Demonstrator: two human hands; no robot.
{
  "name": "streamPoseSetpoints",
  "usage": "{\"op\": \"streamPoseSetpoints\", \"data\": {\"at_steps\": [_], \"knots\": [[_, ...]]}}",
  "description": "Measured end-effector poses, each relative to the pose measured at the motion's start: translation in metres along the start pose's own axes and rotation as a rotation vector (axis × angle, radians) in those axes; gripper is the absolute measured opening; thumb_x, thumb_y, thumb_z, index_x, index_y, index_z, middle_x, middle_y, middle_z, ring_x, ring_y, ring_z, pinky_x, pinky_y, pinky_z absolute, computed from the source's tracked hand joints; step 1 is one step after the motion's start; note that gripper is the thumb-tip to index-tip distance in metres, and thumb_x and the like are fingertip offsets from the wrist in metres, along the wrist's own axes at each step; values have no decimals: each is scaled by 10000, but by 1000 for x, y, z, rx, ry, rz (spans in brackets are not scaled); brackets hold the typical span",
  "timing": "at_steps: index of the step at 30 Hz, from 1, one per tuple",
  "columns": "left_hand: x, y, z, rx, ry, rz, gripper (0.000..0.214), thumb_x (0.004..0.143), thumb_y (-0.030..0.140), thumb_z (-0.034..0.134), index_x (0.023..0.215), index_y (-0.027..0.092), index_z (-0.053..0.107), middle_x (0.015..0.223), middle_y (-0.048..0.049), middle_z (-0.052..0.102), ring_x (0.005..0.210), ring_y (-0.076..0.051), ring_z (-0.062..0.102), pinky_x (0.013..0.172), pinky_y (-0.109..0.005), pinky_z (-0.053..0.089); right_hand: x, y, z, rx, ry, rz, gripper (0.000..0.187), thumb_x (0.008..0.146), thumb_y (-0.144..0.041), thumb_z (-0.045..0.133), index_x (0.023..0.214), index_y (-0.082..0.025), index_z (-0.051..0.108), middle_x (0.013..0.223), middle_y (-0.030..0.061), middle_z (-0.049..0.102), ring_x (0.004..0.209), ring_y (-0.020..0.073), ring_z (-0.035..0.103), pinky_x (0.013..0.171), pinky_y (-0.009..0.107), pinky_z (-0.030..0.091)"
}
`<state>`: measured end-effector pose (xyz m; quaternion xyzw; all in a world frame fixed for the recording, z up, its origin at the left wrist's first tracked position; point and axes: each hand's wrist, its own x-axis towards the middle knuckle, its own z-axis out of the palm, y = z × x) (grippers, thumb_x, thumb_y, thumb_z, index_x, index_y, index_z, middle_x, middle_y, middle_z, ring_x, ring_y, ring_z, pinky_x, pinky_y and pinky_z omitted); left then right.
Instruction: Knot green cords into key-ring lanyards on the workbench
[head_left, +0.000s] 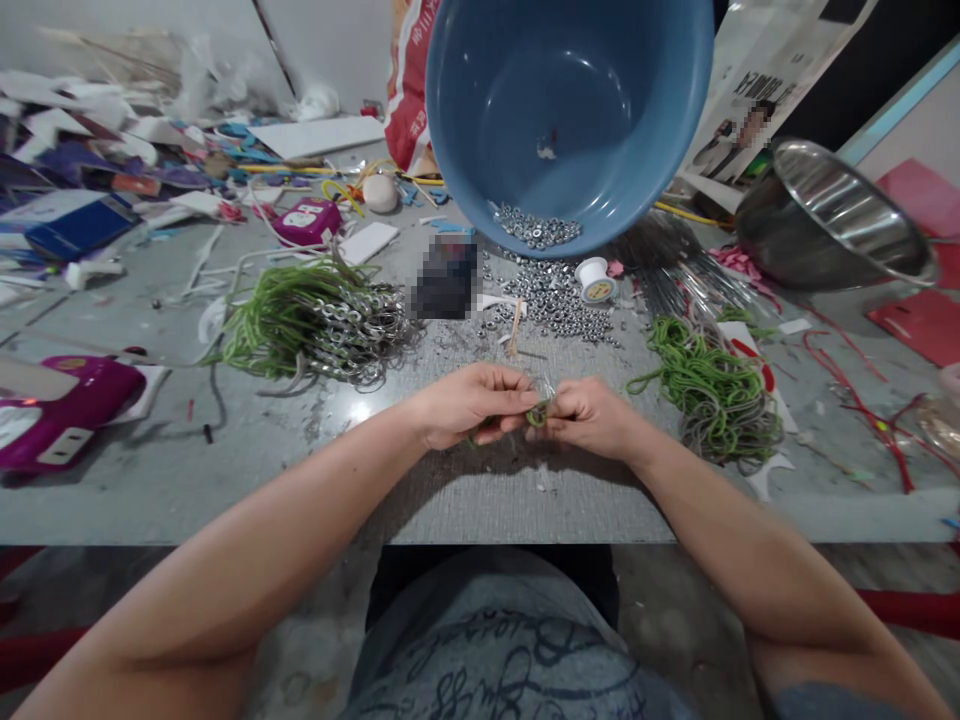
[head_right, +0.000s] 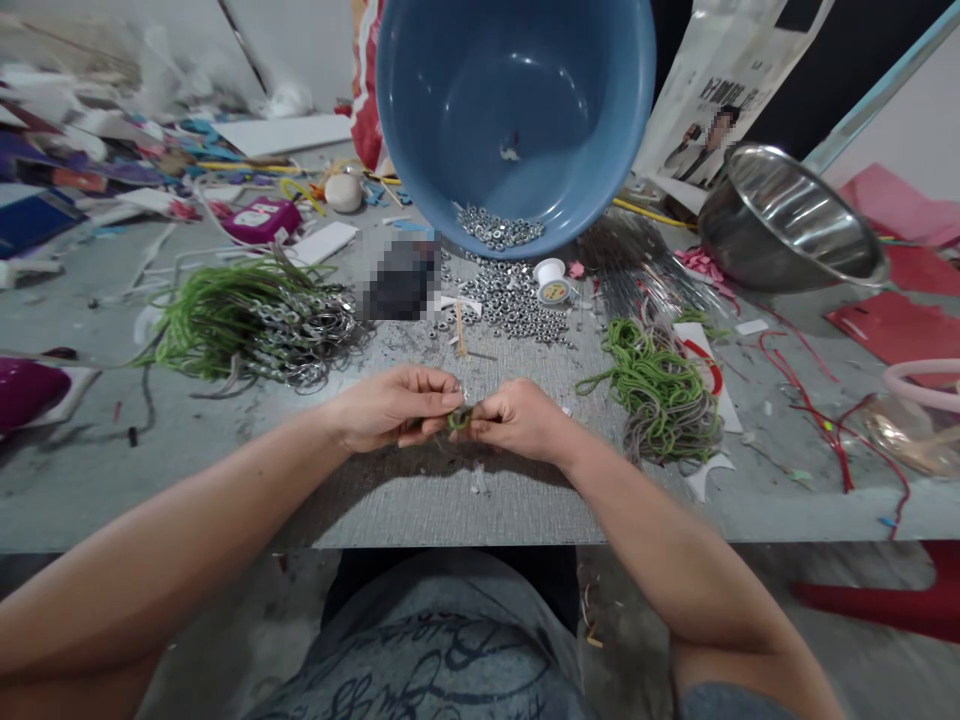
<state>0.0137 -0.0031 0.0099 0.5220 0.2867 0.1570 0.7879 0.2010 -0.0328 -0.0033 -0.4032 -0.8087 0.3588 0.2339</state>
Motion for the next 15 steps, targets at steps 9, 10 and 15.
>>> {"op": "streamPoseSetpoints", "data": {"at_steps": [9, 10, 15], "knots": [[3, -2, 4, 90, 185, 175, 295, 696, 375, 655, 581, 125, 549, 589, 22, 499, 420, -14, 299, 384, -173, 177, 2, -3, 3, 263, 90, 207, 466, 696, -584, 593, 629, -133, 688, 447, -14, 532, 413, 68, 453, 422, 194, 308], [3, -2, 4, 94, 195, 191, 305, 693, 384, 657, 574, 124, 549, 604, 22, 496, 426, -13, 292, 392, -178, 177, 2, -4, 3, 266, 108, 208, 466, 694, -584, 593, 616, -134, 685, 455, -9, 542, 421, 69, 460, 427, 194, 312], [6, -5, 6, 6, 194, 184, 324, 684, 409, 663, 575, 137, 524, 582, 31, 491, 410, -14, 271, 398, -189, 145, 4, -6, 8, 307, 169, 243, 442, 685, -561, 612, 565, -138, 656, 497, 11, 588, 455, 83, 483, 464, 209, 345]]}}
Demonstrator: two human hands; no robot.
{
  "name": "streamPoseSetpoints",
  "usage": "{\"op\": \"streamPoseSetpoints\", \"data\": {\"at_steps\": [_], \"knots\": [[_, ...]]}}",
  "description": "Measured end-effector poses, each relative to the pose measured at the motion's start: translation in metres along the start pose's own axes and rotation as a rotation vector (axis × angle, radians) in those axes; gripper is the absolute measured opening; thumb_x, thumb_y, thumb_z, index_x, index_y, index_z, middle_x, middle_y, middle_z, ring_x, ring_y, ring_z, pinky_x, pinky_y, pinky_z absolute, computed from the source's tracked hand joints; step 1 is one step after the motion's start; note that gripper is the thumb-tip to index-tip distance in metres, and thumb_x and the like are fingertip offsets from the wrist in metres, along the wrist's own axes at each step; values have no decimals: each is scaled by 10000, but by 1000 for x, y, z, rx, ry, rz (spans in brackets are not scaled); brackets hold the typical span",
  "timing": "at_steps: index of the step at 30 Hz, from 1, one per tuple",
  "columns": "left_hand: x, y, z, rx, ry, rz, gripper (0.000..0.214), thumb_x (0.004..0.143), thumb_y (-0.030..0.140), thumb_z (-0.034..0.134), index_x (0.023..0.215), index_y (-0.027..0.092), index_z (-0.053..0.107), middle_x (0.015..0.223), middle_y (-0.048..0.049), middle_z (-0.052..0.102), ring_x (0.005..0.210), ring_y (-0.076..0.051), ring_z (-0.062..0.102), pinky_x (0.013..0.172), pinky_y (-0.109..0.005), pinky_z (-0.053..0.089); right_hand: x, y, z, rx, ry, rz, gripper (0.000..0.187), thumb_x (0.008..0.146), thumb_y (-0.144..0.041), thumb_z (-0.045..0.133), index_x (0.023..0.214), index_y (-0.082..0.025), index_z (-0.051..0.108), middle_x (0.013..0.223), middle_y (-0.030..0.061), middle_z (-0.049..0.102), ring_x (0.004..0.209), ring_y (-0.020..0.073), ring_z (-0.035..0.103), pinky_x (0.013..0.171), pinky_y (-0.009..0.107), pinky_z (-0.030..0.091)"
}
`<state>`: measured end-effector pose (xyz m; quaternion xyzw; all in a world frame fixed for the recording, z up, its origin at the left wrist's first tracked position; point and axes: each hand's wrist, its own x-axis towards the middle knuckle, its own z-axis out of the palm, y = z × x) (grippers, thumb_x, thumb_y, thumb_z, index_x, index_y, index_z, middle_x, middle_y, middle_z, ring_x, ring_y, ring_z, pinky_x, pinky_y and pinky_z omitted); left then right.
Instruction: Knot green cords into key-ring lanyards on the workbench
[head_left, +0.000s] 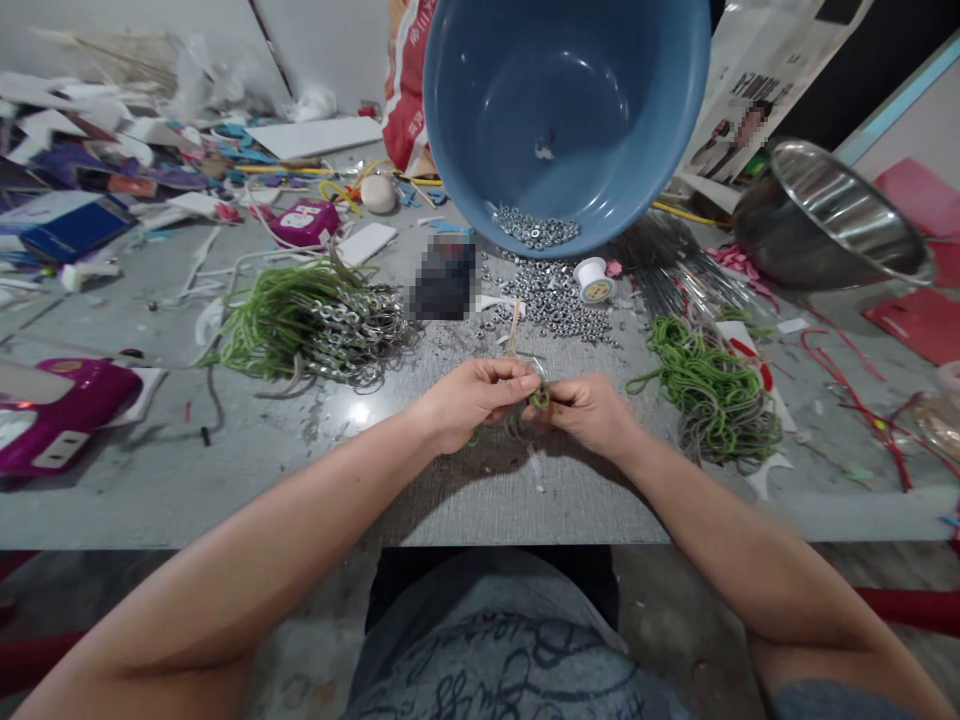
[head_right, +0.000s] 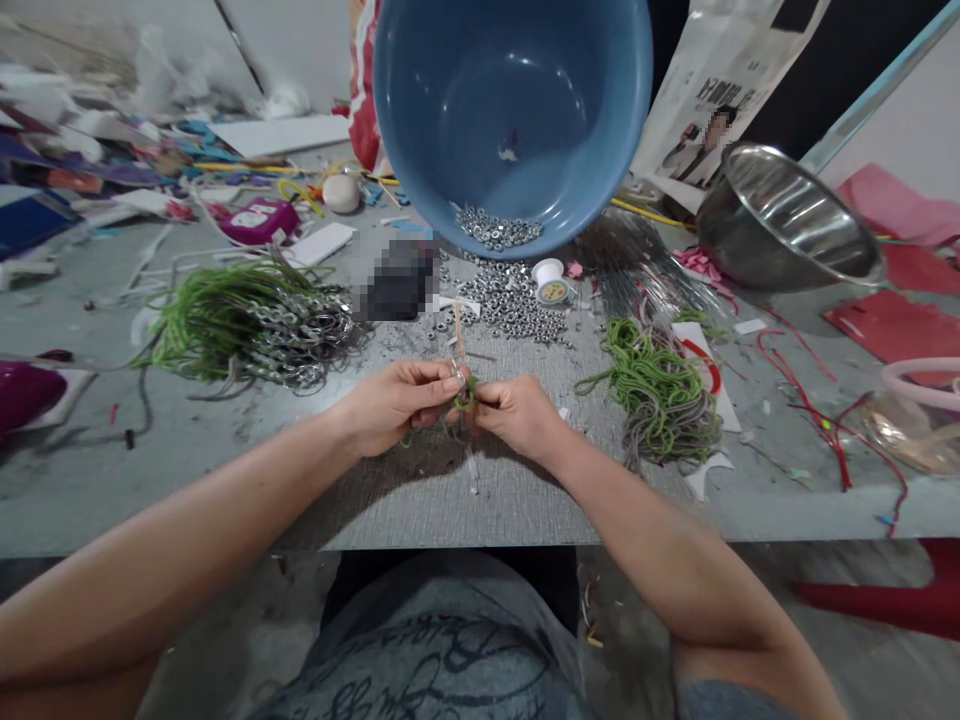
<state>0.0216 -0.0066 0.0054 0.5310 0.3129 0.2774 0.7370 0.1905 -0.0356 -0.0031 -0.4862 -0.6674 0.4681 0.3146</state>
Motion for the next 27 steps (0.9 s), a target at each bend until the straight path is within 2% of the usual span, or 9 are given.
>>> {"op": "streamPoseSetpoints", "data": {"at_steps": [5, 10, 17, 22, 27], "knots": [[3, -4, 3, -122, 46, -35, 333, 650, 406, 699, 592, 144, 502, 524, 43, 475, 392, -15, 286, 388, -173, 148, 0, 2, 3, 53, 36, 11, 381, 676, -506, 647, 569, -140, 647, 524, 9, 608, 481, 88, 500, 493, 216, 360], [3, -4, 7, -150, 107, -72, 297, 668, 367, 689, 586, 140, 516, 496, 41, 473, 375, -13, 311, 371, -157, 153, 1, -1, 4, 63, 63, 64, 356, 652, -491, 668, 608, -137, 666, 528, 10, 611, 495, 96, 515, 509, 224, 375], [3, -4, 10, -175, 112, -106, 270, 682, 326, 686, 577, 138, 523, 451, 53, 439, 359, -13, 349, 349, -137, 167, 6, -4, 9, 200, 9, 142, 313, 584, -436, 714, 552, -140, 618, 475, -16, 552, 447, 72, 474, 464, 211, 352], [4, -5, 8, -189, 171, -37, 263, 685, 320, 683, 574, 141, 526, 460, 58, 451, 337, -11, 346, 333, -138, 193, 6, -2, 11, 246, 49, 103, 193, 646, -337, 657, 617, -152, 610, 439, -58, 487, 374, 43, 376, 396, 195, 292], [4, -4, 6, -200, 223, 33, 237, 714, 304, 650, 590, 155, 513, 481, 54, 492, 317, -32, 382, 311, -159, 224, 5, -1, 13, 238, 142, 31, 117, 665, -277, 606, 650, -161, 608, 471, -59, 472, 408, 49, 368, 426, 207, 310]]}}
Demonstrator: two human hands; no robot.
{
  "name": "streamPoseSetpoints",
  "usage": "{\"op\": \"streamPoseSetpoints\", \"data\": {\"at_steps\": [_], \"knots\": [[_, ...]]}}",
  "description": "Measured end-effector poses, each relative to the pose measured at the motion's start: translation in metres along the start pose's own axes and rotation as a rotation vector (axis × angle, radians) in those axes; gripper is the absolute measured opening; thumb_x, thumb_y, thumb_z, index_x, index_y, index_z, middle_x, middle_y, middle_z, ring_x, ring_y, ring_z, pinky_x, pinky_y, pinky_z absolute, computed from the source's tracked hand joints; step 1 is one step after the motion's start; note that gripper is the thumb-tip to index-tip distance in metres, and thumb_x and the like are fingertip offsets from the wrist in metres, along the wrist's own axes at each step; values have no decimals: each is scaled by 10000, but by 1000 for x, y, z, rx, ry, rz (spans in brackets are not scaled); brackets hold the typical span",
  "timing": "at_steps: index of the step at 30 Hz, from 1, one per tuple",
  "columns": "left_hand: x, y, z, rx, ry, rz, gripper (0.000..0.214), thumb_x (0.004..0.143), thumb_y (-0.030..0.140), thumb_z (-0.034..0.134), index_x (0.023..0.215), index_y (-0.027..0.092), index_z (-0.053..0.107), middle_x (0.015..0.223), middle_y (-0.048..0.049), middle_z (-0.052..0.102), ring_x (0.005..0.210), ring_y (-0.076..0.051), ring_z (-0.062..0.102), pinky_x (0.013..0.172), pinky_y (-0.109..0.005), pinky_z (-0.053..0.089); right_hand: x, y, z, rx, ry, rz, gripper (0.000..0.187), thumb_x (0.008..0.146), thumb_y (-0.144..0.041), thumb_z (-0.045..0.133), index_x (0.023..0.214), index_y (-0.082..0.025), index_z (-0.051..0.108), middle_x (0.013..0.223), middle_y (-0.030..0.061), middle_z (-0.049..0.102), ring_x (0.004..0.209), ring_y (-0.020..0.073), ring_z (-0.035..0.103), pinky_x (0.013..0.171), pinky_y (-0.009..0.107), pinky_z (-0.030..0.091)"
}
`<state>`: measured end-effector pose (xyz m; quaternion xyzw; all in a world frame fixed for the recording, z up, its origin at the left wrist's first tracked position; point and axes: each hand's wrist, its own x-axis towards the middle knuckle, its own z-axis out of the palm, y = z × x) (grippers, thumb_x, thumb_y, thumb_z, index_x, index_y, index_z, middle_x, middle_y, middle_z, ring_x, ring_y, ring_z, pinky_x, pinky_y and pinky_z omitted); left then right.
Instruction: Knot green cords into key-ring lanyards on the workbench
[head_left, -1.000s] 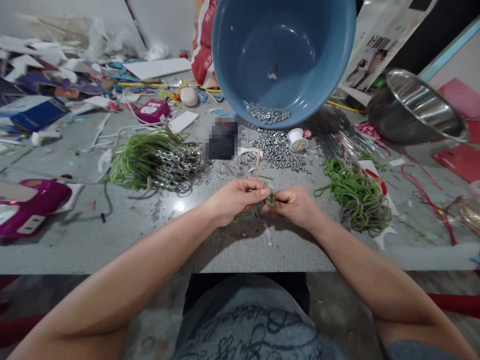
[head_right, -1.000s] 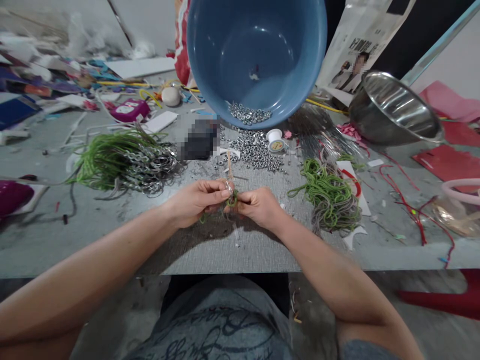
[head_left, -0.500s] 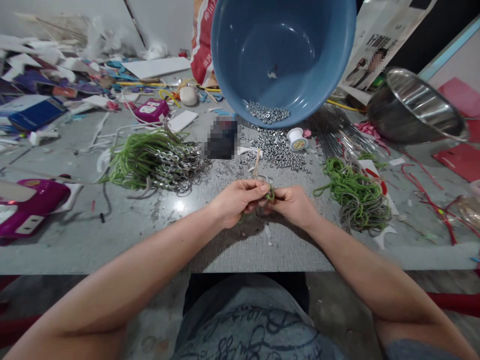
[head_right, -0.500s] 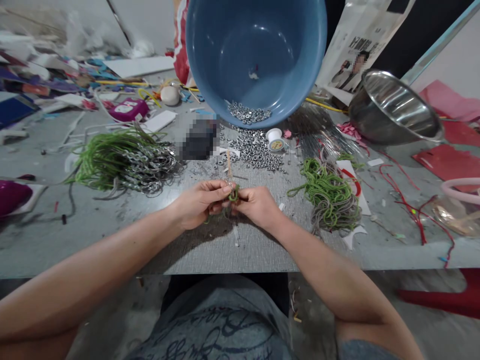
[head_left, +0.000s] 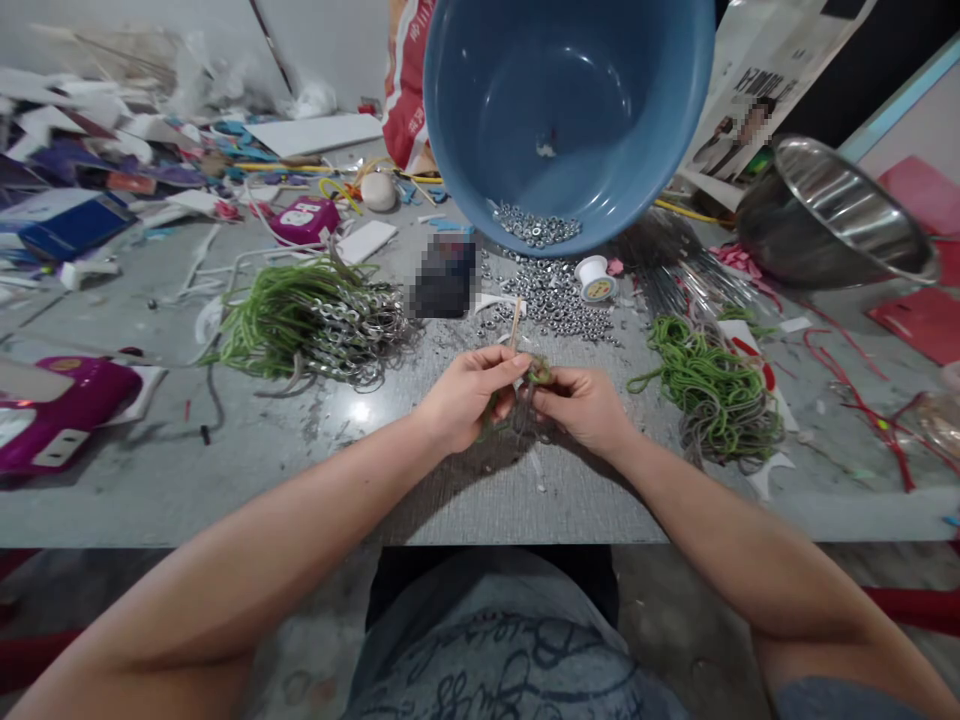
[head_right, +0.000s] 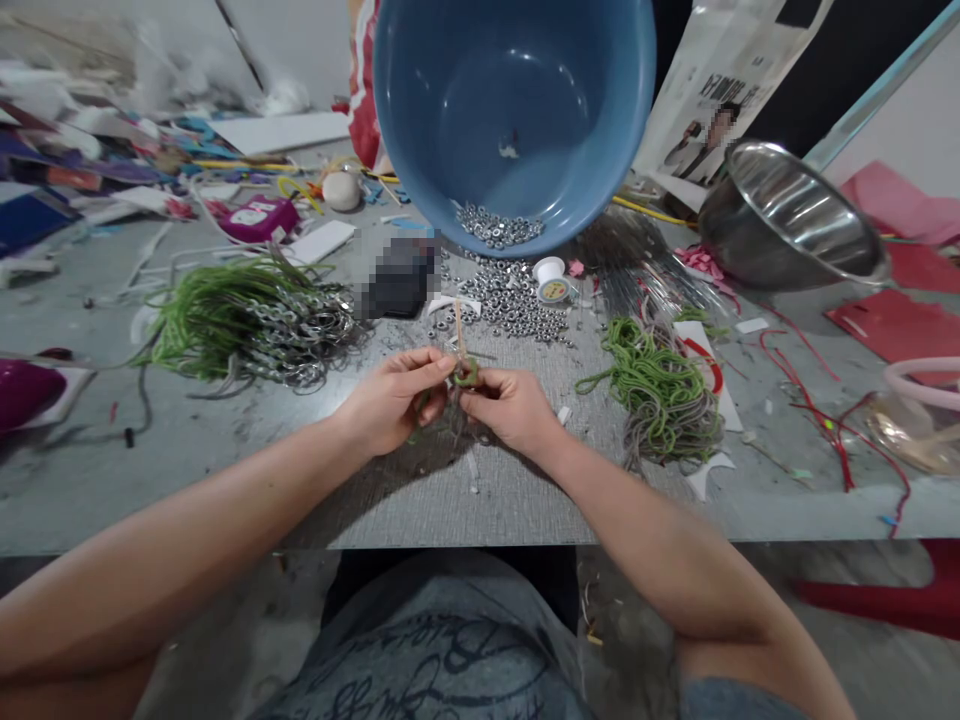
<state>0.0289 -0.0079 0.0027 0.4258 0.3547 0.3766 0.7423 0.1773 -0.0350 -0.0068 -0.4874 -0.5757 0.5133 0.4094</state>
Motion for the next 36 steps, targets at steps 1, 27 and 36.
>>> {"op": "streamPoseSetpoints", "data": {"at_steps": [1, 27, 36], "knots": [[0, 1, 0, -7, 10, 11, 237, 717, 296, 645, 588, 158, 503, 479, 55, 495, 312, -34, 384, 308, -161, 223, 0, 0, 0, -7, 14, -28, 117, 666, -277, 601, 638, -164, 603, 486, -55, 474, 424, 53, 374, 440, 213, 319], [-1, 10, -4, 31, 91, 87, 253, 768, 250, 582, 589, 169, 423, 491, 63, 504, 286, -31, 366, 304, -167, 209, -2, 2, -12, -913, -40, -250, 185, 853, -250, 349, 775, -191, 506, 784, 42, 552, 726, 164, 497, 623, 267, 328], [0, 11, -6, 65, 167, 175, 224, 795, 203, 545, 591, 168, 458, 419, 85, 378, 288, -35, 351, 317, -170, 208, -9, -9, -7, -1127, -401, -305, 215, 878, -257, 355, 788, -171, 531, 785, 38, 560, 683, 143, 483, 599, 264, 290]]}}
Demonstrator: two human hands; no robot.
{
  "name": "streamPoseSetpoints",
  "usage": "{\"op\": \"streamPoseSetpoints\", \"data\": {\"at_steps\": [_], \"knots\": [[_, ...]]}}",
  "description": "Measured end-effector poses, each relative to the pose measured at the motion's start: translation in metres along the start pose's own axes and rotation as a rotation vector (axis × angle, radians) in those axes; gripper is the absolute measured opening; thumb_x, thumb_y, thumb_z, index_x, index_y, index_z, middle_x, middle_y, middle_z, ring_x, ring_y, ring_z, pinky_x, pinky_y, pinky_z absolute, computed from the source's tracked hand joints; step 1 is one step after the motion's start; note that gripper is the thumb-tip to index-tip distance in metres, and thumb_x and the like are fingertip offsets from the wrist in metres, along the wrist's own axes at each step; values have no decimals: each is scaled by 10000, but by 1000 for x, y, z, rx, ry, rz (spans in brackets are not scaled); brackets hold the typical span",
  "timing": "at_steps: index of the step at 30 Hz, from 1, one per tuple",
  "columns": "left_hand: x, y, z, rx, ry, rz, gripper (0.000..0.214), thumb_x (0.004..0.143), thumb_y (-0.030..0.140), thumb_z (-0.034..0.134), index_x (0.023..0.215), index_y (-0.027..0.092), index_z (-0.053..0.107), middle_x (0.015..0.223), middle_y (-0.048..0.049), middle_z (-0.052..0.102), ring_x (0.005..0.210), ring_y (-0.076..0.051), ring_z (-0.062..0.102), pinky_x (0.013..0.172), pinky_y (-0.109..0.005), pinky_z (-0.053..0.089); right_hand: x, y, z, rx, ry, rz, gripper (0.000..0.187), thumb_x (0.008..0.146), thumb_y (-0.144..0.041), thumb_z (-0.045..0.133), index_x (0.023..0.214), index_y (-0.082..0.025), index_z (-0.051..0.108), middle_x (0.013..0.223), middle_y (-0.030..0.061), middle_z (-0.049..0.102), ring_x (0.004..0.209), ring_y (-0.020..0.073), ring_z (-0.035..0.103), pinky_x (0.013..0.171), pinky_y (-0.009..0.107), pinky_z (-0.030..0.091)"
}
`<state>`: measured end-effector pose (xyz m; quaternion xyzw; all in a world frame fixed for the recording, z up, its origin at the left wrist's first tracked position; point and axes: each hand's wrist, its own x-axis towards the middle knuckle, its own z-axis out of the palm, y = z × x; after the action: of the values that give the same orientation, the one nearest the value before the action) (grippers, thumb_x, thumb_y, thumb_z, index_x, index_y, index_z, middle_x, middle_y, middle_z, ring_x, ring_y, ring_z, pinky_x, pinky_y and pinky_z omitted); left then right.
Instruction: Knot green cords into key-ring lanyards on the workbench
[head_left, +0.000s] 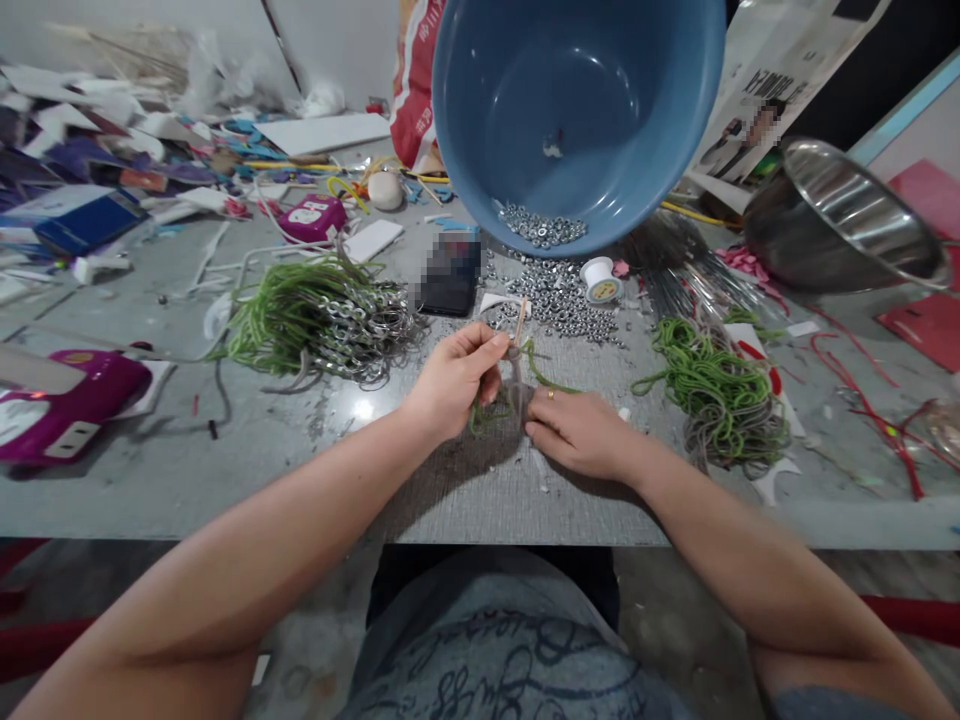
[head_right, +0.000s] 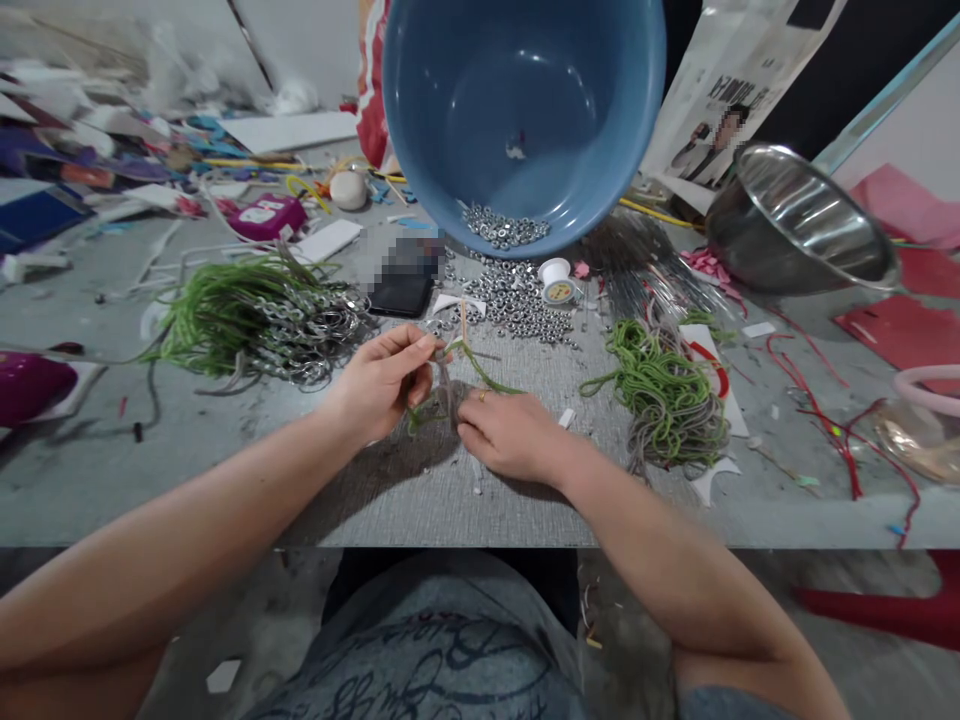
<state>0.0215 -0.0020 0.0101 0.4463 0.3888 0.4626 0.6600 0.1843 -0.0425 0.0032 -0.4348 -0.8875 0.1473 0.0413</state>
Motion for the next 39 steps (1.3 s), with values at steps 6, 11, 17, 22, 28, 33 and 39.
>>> {"op": "streamPoseSetpoints", "data": {"at_steps": [6, 11, 17, 22, 28, 33, 39], "knots": [[-1, 3, 0, -7, 23, 27, 231, 795, 196, 532, 589, 167, 431, 498, 72, 499, 269, -17, 361, 294, -172, 198, -2, -5, -1, -67, -99, -126, 255, 914, -270, 343, 820, -170, 557, 798, 29, 575, 667, 130, 493, 558, 260, 250], [-1, 3, 0, -5, 9, 15, 238, 788, 232, 557, 606, 168, 417, 584, 58, 584, 264, -11, 381, 275, -166, 221, -3, -9, -2, -115, -134, -150, 268, 920, -266, 352, 809, -175, 579, 801, 33, 591, 629, 123, 481, 530, 269, 217], [-3, 4, 2, -20, -6, 6, 219, 789, 225, 552, 616, 164, 433, 577, 61, 580, 256, -15, 392, 264, -156, 251, -5, -9, 3, -162, -103, -199, 250, 908, -238, 376, 797, -178, 592, 794, 31, 606, 609, 115, 471, 511, 279, 181], [-5, 7, 1, -48, -82, -79, 241, 793, 284, 564, 647, 173, 409, 598, 45, 616, 256, -29, 419, 274, -155, 305, -5, -9, 3, -145, -71, -225, 275, 907, -248, 379, 756, -173, 595, 754, 32, 597, 608, 112, 467, 517, 275, 195], [0, 26, -10, -88, -28, -35, 218, 850, 285, 496, 689, 194, 380, 541, 59, 590, 242, -36, 403, 264, -152, 280, -6, -12, 3, -87, -83, -229, 289, 896, -274, 383, 726, -166, 591, 722, 31, 590, 596, 116, 463, 542, 261, 255], [7, 35, -22, -109, 80, 85, 220, 891, 229, 410, 677, 206, 366, 468, 76, 518, 258, -40, 395, 274, -156, 285, -7, -7, -4, 21, 16, -318, 224, 853, -258, 452, 738, -160, 618, 815, 67, 630, 776, 167, 530, 700, 297, 388], [14, 27, -27, -16, 121, 221, 254, 853, 300, 501, 654, 213, 370, 478, 73, 530, 285, -44, 418, 291, -174, 305, -20, 33, -20, 114, 167, -19, 414, 911, -428, 331, 1068, -163, 609, 1096, 133, 621, 1059, 240, 535, 889, 427, 419]]}}
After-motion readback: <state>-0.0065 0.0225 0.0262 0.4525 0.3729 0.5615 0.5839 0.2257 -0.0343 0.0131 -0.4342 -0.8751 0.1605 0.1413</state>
